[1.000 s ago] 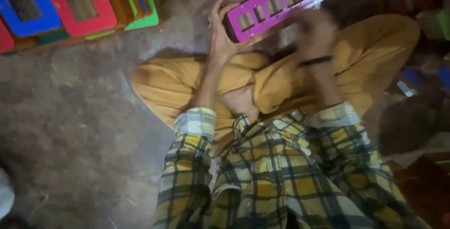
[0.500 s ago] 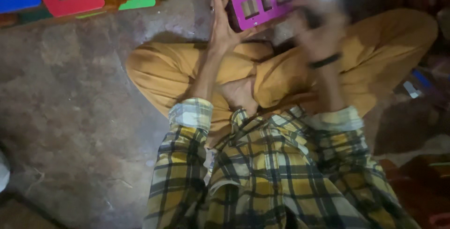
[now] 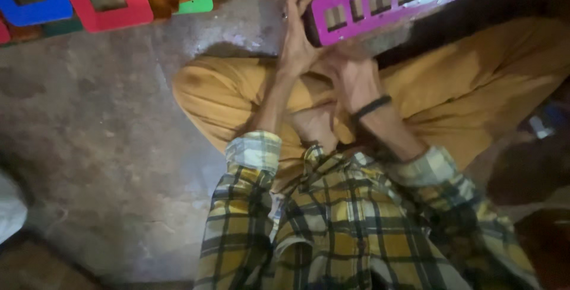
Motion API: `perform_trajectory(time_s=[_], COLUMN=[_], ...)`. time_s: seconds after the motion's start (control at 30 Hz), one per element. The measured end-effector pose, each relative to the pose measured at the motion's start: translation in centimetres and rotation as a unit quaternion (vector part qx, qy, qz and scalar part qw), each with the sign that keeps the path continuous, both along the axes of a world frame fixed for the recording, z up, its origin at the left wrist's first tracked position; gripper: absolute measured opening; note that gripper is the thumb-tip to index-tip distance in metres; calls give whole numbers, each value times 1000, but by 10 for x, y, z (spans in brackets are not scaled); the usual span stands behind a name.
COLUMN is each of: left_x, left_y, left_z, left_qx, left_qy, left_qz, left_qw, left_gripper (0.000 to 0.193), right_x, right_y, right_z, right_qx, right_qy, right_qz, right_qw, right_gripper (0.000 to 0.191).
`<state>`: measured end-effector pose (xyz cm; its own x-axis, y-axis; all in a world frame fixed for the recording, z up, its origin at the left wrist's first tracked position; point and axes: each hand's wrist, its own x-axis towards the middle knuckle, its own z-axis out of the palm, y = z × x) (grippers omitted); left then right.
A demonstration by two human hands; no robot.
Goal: The person sits on the floor and repeatedly rubs the surfaces of several colorful plastic frames with a small dark block. They handle multiple frames one at a time, switching between red, blue, purple, and green pieces, and place finished items into a stack.
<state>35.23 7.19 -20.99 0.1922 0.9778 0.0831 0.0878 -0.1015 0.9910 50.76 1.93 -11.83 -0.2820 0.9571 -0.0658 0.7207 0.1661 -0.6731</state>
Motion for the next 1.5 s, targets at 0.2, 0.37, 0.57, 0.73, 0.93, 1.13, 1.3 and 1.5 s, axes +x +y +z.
perform_trajectory(time_s=[0.2, 0.37, 0.57, 0.73, 0.93, 1.13, 1.3, 1.5], left_x=[4, 4, 0, -4, -4, 1, -2, -5], left_y=[4, -4, -6, -19, -23, -37, -22, -18], left_z=[6, 0, -9, -21, -35, -30, -32, -35], left_qx=[-30, 56, -12, -12, -5, -110, -16, -49], left_qy=[0, 81, 28, 82, 15, 112, 92, 115], left_qz=[8, 21, 16, 32, 20, 23, 27, 4], left_qw=[1000, 995, 999, 996, 1000, 987, 995, 992], left_gripper=[128, 123, 79, 81, 73, 69, 101, 126], right_x=[68, 75, 1, -21, -16, -17, -1, -6], right_y=[-20, -7, 26, 43, 37, 21, -2, 13], right_z=[2, 19, 5, 13, 25, 14, 24, 24], right_qx=[31, 51, -2, 49, 66, 40, 7, 29], right_qy=[139, 133, 63, 36, 9, -16, 34, 38], right_qz=[-139, -153, -42, -48, -6, -7, -30, -55], right_qw=[980, 978, 997, 997, 998, 999, 999, 997], right_gripper=[15, 17, 24, 24, 31, 30, 27, 26])
